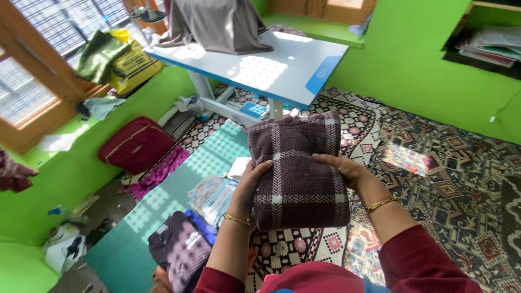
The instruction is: The person folds several garments including a brown shirt, a dark blue shirt, a white shirt, and a plaid towel, then places each folded item onto a wall-mounted shelf. The person also picks up and stacks a dark sweater and a blue garment before folding a brown garment.
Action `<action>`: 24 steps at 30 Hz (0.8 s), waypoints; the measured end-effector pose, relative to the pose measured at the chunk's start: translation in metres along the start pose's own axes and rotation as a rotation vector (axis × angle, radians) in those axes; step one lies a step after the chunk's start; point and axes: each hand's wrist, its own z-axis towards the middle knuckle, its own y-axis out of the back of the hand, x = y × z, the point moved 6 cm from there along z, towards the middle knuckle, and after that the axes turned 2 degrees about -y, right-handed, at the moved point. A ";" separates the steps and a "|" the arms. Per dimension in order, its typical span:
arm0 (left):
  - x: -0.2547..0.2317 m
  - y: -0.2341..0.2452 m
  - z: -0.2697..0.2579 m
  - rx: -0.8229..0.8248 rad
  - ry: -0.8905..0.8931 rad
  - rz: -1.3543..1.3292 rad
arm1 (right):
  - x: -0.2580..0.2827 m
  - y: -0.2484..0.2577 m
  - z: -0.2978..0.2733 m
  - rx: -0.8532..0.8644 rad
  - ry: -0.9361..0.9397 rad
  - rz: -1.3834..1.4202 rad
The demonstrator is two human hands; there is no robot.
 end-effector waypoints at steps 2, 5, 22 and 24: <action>0.014 -0.030 0.027 0.039 0.027 -0.008 | 0.012 0.036 -0.005 -0.002 0.011 0.051; 0.030 -0.077 0.067 0.159 0.041 -0.022 | 0.024 0.090 -0.013 -0.089 -0.011 0.109; 0.090 -0.333 0.318 0.618 0.297 0.095 | 0.116 0.365 -0.037 -0.689 0.160 -0.220; 0.093 -0.361 0.348 0.678 0.338 0.089 | 0.122 0.388 -0.035 -0.746 0.141 -0.019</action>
